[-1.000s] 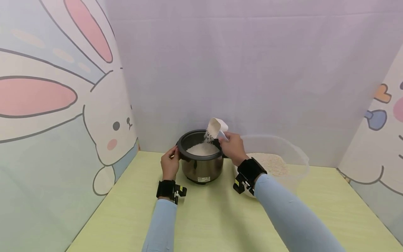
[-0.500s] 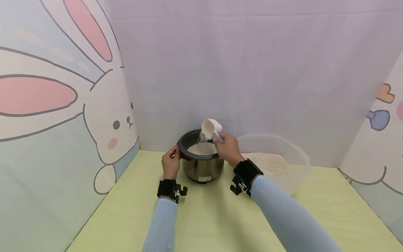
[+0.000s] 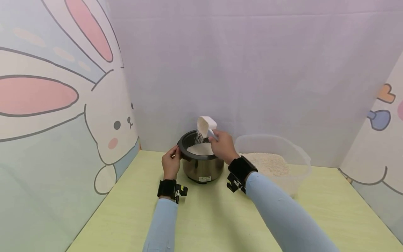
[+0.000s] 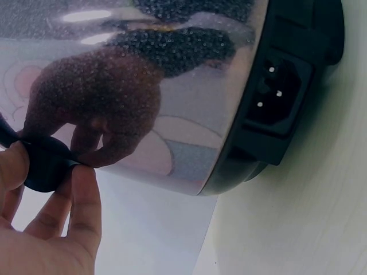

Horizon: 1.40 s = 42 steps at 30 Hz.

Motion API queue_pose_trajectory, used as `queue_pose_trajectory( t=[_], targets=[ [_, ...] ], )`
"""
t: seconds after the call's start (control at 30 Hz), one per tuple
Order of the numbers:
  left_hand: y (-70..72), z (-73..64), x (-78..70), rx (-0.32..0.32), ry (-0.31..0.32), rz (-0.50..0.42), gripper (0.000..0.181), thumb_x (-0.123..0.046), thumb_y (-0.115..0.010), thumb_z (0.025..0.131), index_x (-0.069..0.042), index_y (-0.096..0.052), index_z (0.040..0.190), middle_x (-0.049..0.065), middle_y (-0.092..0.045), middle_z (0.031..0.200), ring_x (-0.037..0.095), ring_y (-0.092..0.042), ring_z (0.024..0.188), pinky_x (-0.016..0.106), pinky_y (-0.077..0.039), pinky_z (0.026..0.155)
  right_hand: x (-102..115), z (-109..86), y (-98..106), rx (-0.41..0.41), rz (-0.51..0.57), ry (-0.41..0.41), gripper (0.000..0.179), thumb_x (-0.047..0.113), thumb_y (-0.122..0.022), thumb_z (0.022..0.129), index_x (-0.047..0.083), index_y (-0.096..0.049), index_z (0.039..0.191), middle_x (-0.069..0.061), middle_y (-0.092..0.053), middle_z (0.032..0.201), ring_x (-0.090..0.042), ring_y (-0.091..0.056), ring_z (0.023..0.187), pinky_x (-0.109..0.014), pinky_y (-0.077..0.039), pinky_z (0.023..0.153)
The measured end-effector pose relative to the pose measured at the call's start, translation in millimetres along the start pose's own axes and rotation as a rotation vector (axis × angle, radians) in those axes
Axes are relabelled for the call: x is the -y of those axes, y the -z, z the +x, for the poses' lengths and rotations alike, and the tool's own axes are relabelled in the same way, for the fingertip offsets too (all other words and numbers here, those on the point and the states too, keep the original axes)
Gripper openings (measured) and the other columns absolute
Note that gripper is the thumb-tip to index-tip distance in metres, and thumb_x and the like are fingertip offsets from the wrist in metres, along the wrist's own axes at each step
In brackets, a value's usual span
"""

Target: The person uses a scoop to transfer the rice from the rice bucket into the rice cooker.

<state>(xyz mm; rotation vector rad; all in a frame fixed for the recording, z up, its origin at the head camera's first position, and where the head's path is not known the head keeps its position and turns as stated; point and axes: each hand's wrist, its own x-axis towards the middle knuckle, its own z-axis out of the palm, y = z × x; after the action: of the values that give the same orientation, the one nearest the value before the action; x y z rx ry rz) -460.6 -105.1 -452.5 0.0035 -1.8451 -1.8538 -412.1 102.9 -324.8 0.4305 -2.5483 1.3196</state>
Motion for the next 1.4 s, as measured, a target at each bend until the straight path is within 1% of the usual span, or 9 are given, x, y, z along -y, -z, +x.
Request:
queue_pose_trajectory(
  t=[0.07,0.2,0.37,0.53,0.67,0.8,1.0,1.23,1.4],
  targets=[
    [-0.2,0.0,0.6,0.0,0.002,-0.002,0.024,-0.01,-0.064,0.103,-0.003,-0.074,0.123,0.018,-0.072,0.117,0.023,-0.073,0.09,0.019,-0.061,0.076,-1,0.1,-1,-0.004,-0.035,0.041,0.033,0.011,-0.053,0.108,-0.001,-0.062,0.137,-0.022,-0.068,0.112,-0.031,-0.059,0.09,-0.04,-0.047,0.076],
    [-0.6,-0.5,0.1,0.002,0.003,-0.003,0.024,-0.009,-0.064,0.103,-0.002,-0.074,0.123,0.018,-0.072,0.119,0.024,-0.073,0.092,0.02,-0.061,0.077,-1,-0.5,-1,-0.005,-0.056,0.075,0.031,0.009,-0.052,0.108,-0.003,-0.062,0.135,-0.022,-0.067,0.106,-0.031,-0.057,0.084,-0.04,-0.044,0.073],
    [-1.3,-0.5,0.1,0.002,0.007,-0.003,0.024,-0.009,-0.064,0.102,-0.002,-0.074,0.123,0.017,-0.072,0.12,0.025,-0.072,0.094,0.021,-0.061,0.078,-5,1.2,1,-0.011,-0.085,0.071,0.034,0.009,-0.052,0.108,-0.003,-0.059,0.139,-0.024,-0.068,0.109,-0.032,-0.058,0.086,-0.041,-0.046,0.073],
    [-1.5,-0.6,-0.2,-0.002,0.005,-0.001,0.024,-0.009,-0.064,0.102,-0.002,-0.074,0.123,0.017,-0.072,0.12,0.026,-0.072,0.095,0.021,-0.061,0.078,-10,2.7,3,-0.036,-0.114,0.077,0.035,0.008,-0.052,0.107,-0.004,-0.058,0.139,-0.025,-0.068,0.111,-0.035,-0.061,0.091,-0.046,-0.05,0.078],
    [-1.5,-0.7,0.3,-0.002,0.003,-0.001,0.024,-0.008,-0.064,0.102,-0.001,-0.074,0.123,0.018,-0.072,0.12,0.026,-0.072,0.095,0.021,-0.061,0.078,-13,2.2,5,-0.052,-0.131,0.091,0.032,0.006,-0.053,0.106,-0.005,-0.061,0.135,-0.026,-0.068,0.108,-0.036,-0.063,0.091,-0.049,-0.052,0.08],
    [-1.3,-0.6,1.3,-0.002,0.003,-0.004,0.024,-0.008,-0.064,0.102,-0.001,-0.074,0.123,0.018,-0.072,0.12,0.026,-0.072,0.094,0.021,-0.061,0.077,-17,1.9,8,-0.058,-0.153,0.106,0.03,0.005,-0.053,0.106,-0.006,-0.062,0.133,-0.027,-0.069,0.11,-0.038,-0.065,0.092,-0.049,-0.053,0.079],
    [-1.1,-0.7,0.9,0.002,0.001,-0.012,0.024,-0.008,-0.064,0.102,-0.001,-0.074,0.123,0.018,-0.072,0.12,0.026,-0.072,0.095,0.02,-0.061,0.077,-23,0.1,12,-0.076,-0.198,0.117,0.02,0.003,-0.053,0.105,-0.007,-0.064,0.119,-0.026,-0.067,0.1,-0.037,-0.062,0.085,-0.049,-0.05,0.075],
    [-1.4,-1.1,-0.6,-0.007,0.004,-0.004,0.024,-0.007,-0.065,0.102,-0.001,-0.074,0.123,0.018,-0.072,0.119,0.025,-0.072,0.093,0.02,-0.061,0.077,-32,-2.1,17,-0.067,-0.219,0.123,0.027,0.004,-0.053,0.105,-0.007,-0.062,0.128,-0.026,-0.067,0.106,-0.037,-0.061,0.086,-0.047,-0.05,0.074],
    [-0.6,-1.2,-1.7,-0.008,0.006,0.003,0.024,-0.007,-0.064,0.102,-0.001,-0.074,0.124,0.018,-0.073,0.119,0.026,-0.072,0.093,0.021,-0.061,0.078,-41,-3.3,21,-0.067,-0.243,0.13,0.025,0.004,-0.053,0.105,-0.006,-0.061,0.127,-0.026,-0.067,0.106,-0.036,-0.061,0.085,-0.047,-0.049,0.073]
  ],
)
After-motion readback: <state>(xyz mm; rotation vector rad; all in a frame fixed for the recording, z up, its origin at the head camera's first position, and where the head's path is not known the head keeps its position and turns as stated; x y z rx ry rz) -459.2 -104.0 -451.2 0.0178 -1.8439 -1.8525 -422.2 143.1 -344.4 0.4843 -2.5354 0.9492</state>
